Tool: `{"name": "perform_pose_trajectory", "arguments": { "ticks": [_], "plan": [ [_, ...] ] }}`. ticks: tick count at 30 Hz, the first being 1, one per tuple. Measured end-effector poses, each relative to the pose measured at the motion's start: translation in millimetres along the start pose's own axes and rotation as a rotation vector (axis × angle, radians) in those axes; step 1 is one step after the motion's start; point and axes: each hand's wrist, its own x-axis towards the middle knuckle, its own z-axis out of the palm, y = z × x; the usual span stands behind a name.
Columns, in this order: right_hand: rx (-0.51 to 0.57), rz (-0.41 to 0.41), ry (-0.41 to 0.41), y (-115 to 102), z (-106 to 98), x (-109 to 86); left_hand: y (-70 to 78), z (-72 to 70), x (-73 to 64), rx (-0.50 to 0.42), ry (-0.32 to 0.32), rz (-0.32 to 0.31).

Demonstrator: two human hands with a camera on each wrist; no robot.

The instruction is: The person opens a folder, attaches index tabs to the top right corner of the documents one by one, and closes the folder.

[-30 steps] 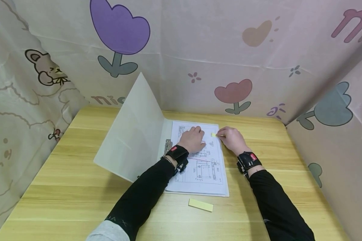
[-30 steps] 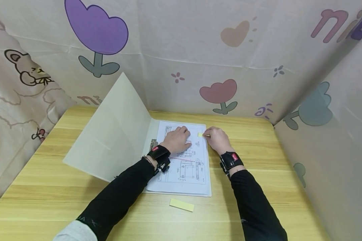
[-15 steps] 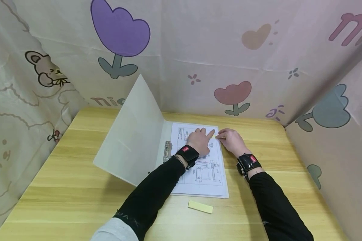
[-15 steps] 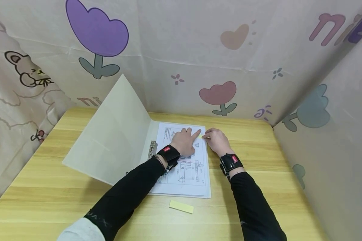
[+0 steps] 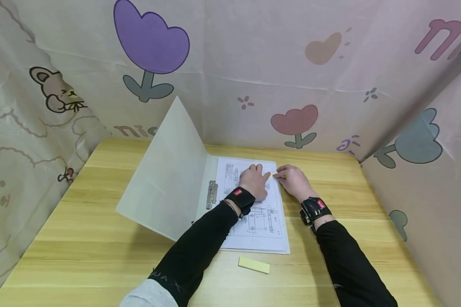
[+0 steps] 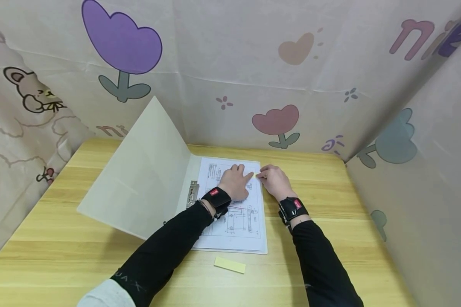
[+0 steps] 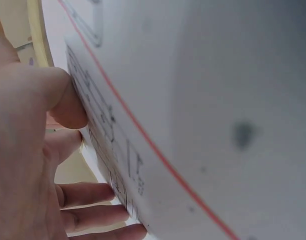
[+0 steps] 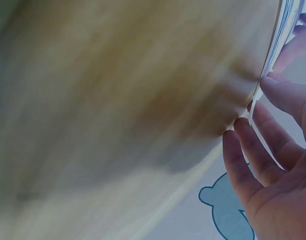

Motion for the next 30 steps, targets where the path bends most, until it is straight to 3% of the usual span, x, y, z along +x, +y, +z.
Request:
{"name": "perform_pose_trajectory", "arguments": {
  "ticks": [10, 15, 23, 30],
  "plan": [
    [0.005, -0.003, -0.004, 0.8, -1.4, 1.6, -7.7, 3.0, -1.0, -0.062, 0.042, 0.024],
    [0.006, 0.001, -0.004, 1.5, -1.0, 1.2, -8.1, 5.3, -2.4, -0.121, 0.065, 0.006],
    [0.004, 0.001, -0.014, 0.2, -1.6, 0.8, -3.8, 8.9, -2.7, -0.015, 0.058, 0.01],
    [-0.002, -0.006, -0.006, -0.4, -1.5, 0.1, -3.0, 7.3, -1.8, -0.034, 0.033, 0.009]
  ]
}}
